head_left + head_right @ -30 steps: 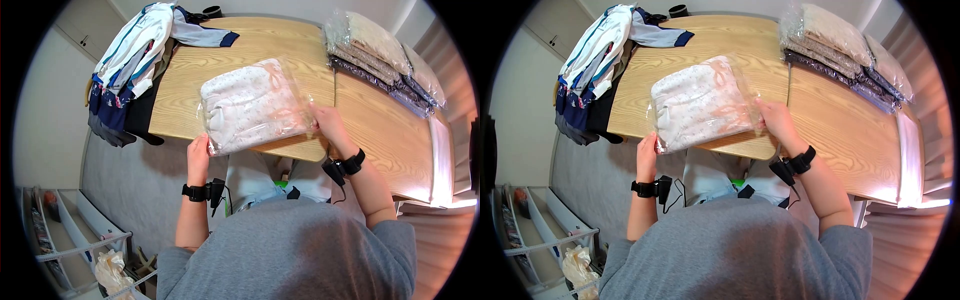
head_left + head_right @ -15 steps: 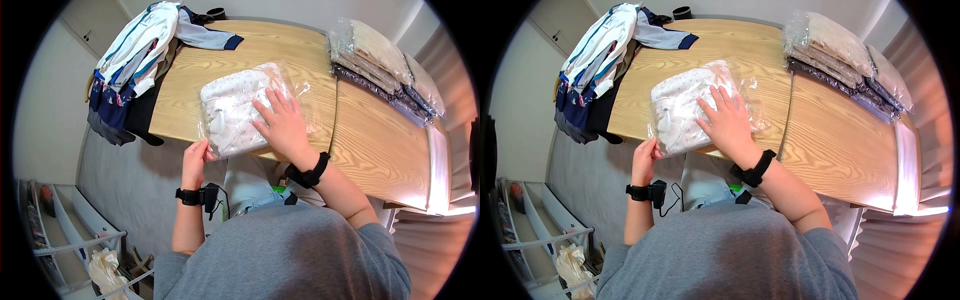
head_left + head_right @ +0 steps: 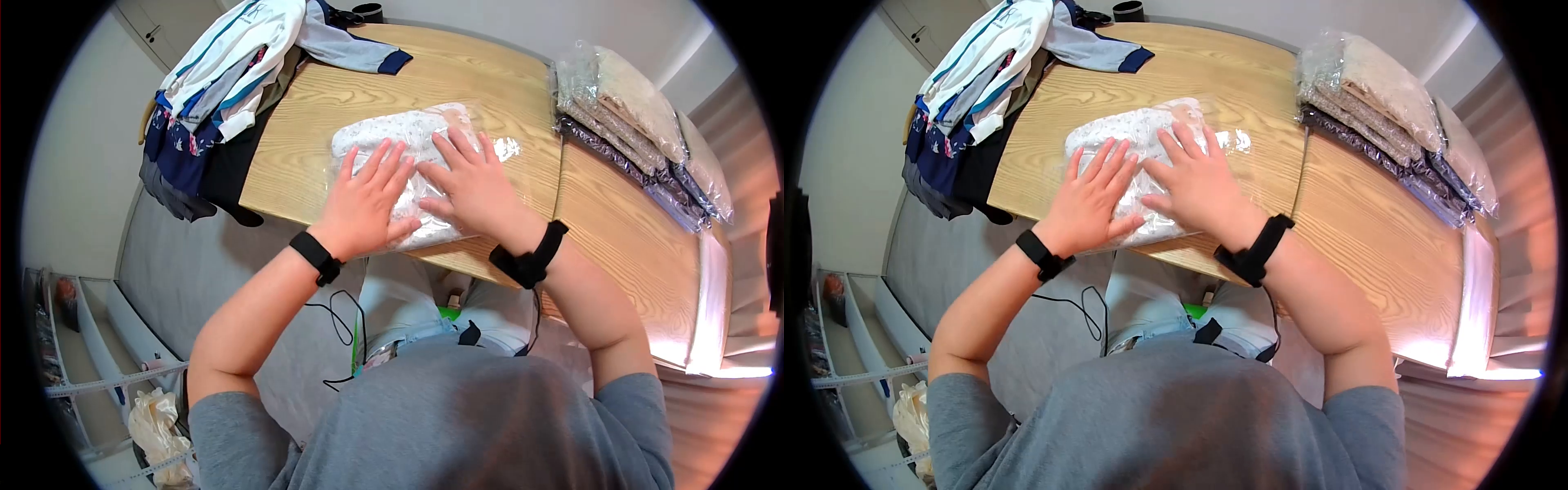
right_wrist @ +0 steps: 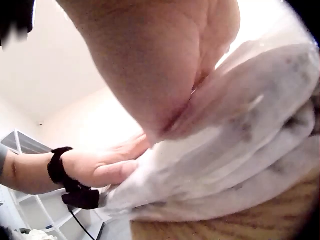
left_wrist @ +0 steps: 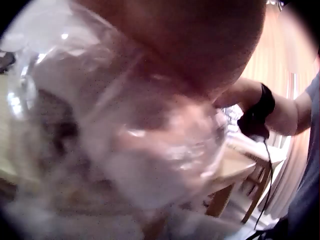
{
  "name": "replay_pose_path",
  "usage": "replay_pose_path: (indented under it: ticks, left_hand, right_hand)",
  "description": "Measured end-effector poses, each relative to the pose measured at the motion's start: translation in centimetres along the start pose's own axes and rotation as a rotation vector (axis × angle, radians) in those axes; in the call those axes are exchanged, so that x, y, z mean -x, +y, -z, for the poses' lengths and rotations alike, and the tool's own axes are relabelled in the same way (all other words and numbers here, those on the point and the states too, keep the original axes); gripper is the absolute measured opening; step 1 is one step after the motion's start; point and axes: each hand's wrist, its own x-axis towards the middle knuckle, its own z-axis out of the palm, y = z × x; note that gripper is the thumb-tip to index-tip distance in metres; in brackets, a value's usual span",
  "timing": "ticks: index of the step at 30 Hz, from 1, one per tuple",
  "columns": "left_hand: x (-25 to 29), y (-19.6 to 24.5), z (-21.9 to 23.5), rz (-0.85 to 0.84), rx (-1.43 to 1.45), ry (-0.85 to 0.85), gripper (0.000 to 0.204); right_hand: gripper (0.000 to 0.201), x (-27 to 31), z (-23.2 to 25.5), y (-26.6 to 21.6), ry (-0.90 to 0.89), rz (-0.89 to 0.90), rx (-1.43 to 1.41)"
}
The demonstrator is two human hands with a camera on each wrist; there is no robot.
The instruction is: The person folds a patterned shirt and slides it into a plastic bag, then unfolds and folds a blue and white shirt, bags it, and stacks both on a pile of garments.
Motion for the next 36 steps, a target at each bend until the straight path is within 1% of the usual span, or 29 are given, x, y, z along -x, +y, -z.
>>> replay_pose_path:
  ticks: [1,2,4,8,11,15,23,30,32,33,35,36]
  left_hand:
    - [0.0,-0.5,-0.5,-0.005,-0.008,-0.051,0.078]
    - [0.1,-0.7,-1.0,-0.004,-0.009,-0.053,0.078]
    - [0.3,-0.7,-1.2,0.037,0.079,-0.115,0.081]
    - [0.2,-0.8,-1.8,0.043,0.126,-0.153,0.083]
    - [0.1,-1.0,-2.1,0.046,0.203,-0.157,0.083]
    - [0.0,-0.9,-2.3,0.057,0.229,-0.185,0.082]
    - [-0.1,-0.7,-2.3,0.078,0.274,-0.207,0.080]
    - [0.2,-0.7,-2.8,0.078,0.300,-0.181,0.080]
    - [0.1,-0.8,-2.7,0.086,0.317,-0.193,0.079]
    - [0.2,-0.9,-2.8,0.082,0.311,-0.180,0.079]
    - [0.3,-1.1,-2.9,0.075,0.324,-0.191,0.070]
    - [0.3,-1.2,-2.9,0.071,0.315,-0.177,0.070]
  right_hand:
    - [0.048,-0.1,-0.3,0.6,-0.052,0.003,-0.040]
    - [0.048,-0.1,-0.5,1.0,-0.052,0.004,-0.042]
    - [0.049,-0.3,-0.8,1.6,-0.121,0.008,-0.181]
    - [0.049,-0.1,-1.4,1.9,-0.117,-0.005,-0.215]
    - [0.050,0.0,-1.8,2.0,-0.117,-0.022,-0.235]
    - [0.050,0.0,-2.0,1.9,-0.155,-0.052,-0.237]
    - [0.052,0.1,-2.3,1.8,-0.174,-0.042,-0.179]
    - [0.052,0.2,-2.4,1.8,-0.165,-0.028,-0.168]
    - [0.051,0.2,-2.6,2.0,-0.126,-0.026,-0.197]
    - [0.052,0.1,-2.3,2.0,-0.141,-0.024,-0.205]
    - [0.052,0.0,-2.3,2.2,-0.137,-0.010,-0.191]
    - [0.052,-0.2,-1.7,2.0,-0.141,0.001,-0.189]
